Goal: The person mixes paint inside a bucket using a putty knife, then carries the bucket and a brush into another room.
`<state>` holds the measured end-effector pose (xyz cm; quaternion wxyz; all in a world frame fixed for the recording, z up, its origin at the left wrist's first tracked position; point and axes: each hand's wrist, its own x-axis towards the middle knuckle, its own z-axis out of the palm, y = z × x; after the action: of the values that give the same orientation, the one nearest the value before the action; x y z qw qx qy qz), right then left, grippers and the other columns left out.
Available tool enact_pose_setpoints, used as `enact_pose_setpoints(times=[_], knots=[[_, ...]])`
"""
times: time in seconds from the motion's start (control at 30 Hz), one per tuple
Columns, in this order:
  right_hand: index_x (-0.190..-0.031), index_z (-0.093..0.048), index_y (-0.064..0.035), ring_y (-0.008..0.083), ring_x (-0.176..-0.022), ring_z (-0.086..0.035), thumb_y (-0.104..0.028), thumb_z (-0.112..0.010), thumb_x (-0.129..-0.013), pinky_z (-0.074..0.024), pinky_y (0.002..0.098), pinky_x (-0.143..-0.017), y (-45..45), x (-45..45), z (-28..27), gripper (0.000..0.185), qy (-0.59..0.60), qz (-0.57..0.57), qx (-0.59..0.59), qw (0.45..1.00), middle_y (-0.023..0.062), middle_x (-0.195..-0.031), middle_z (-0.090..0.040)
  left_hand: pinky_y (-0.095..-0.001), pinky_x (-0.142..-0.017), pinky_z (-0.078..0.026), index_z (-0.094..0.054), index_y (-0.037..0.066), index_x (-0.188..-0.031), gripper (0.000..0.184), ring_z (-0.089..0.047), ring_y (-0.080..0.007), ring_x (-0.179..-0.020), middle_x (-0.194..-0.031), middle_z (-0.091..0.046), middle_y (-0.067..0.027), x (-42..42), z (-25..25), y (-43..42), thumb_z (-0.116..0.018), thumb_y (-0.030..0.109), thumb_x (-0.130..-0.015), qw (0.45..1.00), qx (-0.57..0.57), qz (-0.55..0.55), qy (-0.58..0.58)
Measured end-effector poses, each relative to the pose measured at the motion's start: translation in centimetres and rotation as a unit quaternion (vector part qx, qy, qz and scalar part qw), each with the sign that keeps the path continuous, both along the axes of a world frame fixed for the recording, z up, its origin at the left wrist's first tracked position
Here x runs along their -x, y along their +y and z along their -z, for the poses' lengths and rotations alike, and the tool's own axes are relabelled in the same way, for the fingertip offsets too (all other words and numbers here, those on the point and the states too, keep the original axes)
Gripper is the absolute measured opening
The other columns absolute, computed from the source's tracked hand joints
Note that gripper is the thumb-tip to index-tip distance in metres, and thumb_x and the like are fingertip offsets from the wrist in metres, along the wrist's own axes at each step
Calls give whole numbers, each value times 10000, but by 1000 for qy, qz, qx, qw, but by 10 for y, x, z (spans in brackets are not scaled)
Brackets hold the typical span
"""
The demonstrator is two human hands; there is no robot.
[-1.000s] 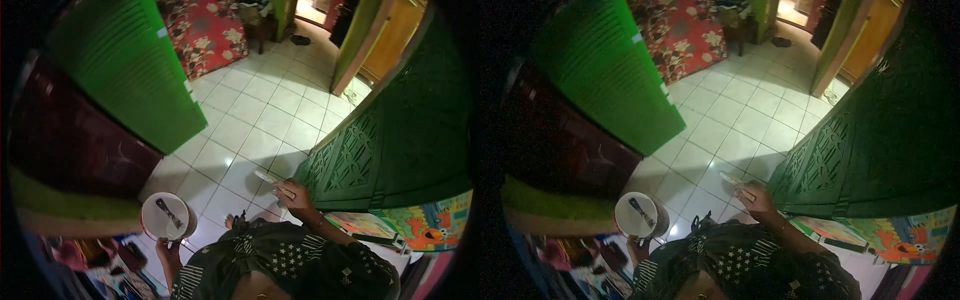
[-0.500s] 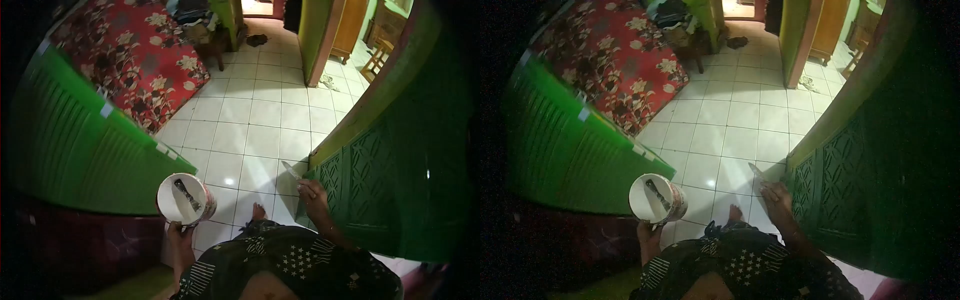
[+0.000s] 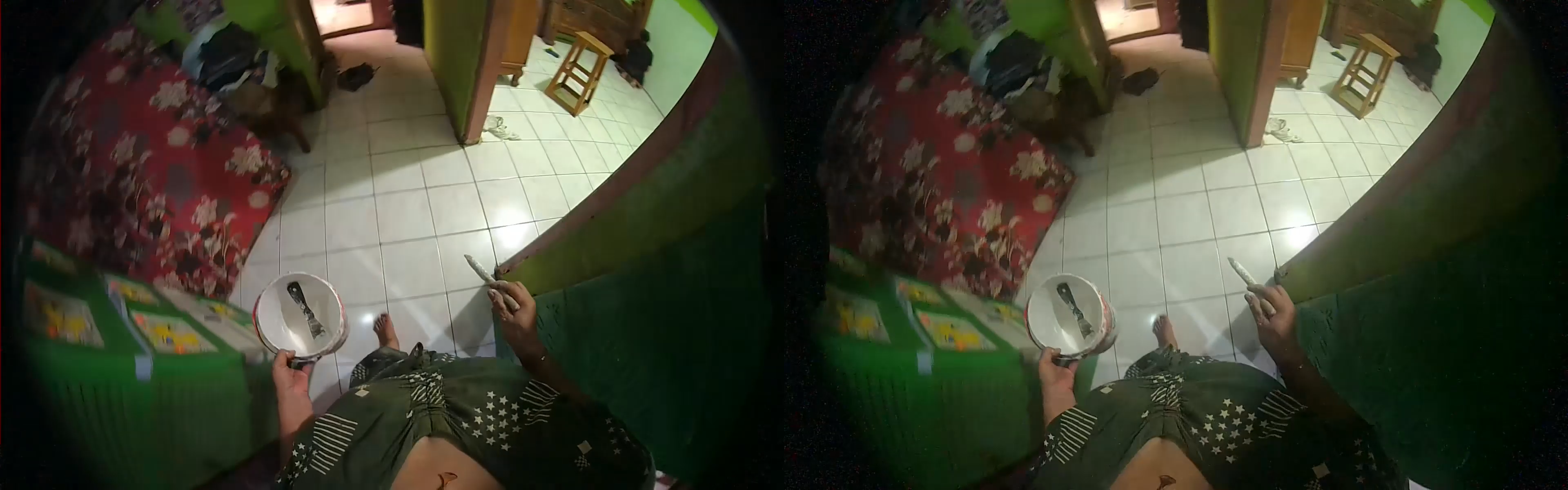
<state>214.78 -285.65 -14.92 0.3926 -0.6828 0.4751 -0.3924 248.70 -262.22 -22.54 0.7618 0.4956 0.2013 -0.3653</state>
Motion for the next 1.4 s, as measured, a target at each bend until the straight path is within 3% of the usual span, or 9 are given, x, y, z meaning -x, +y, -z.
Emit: enact_pose_setpoints(times=[0.17, 0.4, 0.57, 0.77, 0.97, 1.17, 1.3, 1.4], knots=[[-902, -620, -30, 202, -645, -503, -63, -621, -777, -401, 287, -582, -42, -38, -7, 130, 52, 101, 26, 993, 101, -729, -499, -552, -753, -477, -509, 28, -861, 225, -495, -325, -923, -987, -482, -104, -68, -11, -104, -529, 51, -637, 995, -17, 99, -29], [-899, -627, -46, 220, -646, -514, -70, -626, -769, -412, 299, -595, -87, -62, -44, 133, 101, 200, 51, 973, 106, -740, -514, -541, -752, -474, -497, 38, -889, 251, -505, -314, -901, -952, -492, -105, -117, -29, -278, -511, 35, -638, 959, 4, 280, -32], [-898, -627, -44, 230, -660, -521, -65, -631, -756, -419, 304, -612, -126, -36, -37, 144, 118, 270, 41, 955, 111, -744, -517, -536, -757, -480, -503, 73, -702, 48, -508, -286, -830, -874, -486, -74, -104, -44, -391, -531, 61, -665, 942, 27, 329, -58], [-901, -629, -52, 237, -664, -526, -72, -631, -756, -427, 309, -620, -219, -11, -50, 147, 135, 301, 54, 942, 116, -750, -526, -536, -750, -500, -530, 56, -730, 71, -519, -274, -855, -853, -496, -67, -71, -68, -505, -534, 59, -660, 931, 49, 359, -38], [-909, -628, -53, 239, -673, -531, -93, -628, -771, -427, 315, -621, -297, -10, -71, 144, 102, 301, 49, 947, 117, -741, -534, -531, -729, -500, -537, 55, -788, 131, -527, -279, -886, -946, -512, -89, -49, -83, -599, -527, 51, -658, 906, 60, 417, -40], [-912, -621, -32, 227, -662, -521, -73, -618, -768, -422, 311, -610, -353, 14, -58, 150, 93, 378, 20, 921, 114, -739, -535, -532, -728, -494, -527, 68, -861, 194, -537, -274, -826, -869, -519, -77, -12, -83, -712, -513, 47, -669, 874, 38, 481, -53], [-904, -621, -23, 211, -653, -509, -57, -610, -762, -414, 305, -598, -389, 27, -61, 146, 70, 459, 6, 886, 114, -730, -531, -519, -720, -498, -495, 55, -970, 302, -539, -255, -834, -912, -521, -78, 16, -72, -792, -506, 51, -668, 817, 31, 572, -63], [-905, -621, -22, 210, -651, -505, -50, -609, -762, -414, 302, -599, -427, 44, -66, 146, 76, 489, 13, 869, 110, -723, -524, -497, -722, -496, -499, 63, -984, 318, -539, -236, -836, -899, -524, -79, 56, -94, -855, -505, 52, -666, 765, 28, 640, -62]])
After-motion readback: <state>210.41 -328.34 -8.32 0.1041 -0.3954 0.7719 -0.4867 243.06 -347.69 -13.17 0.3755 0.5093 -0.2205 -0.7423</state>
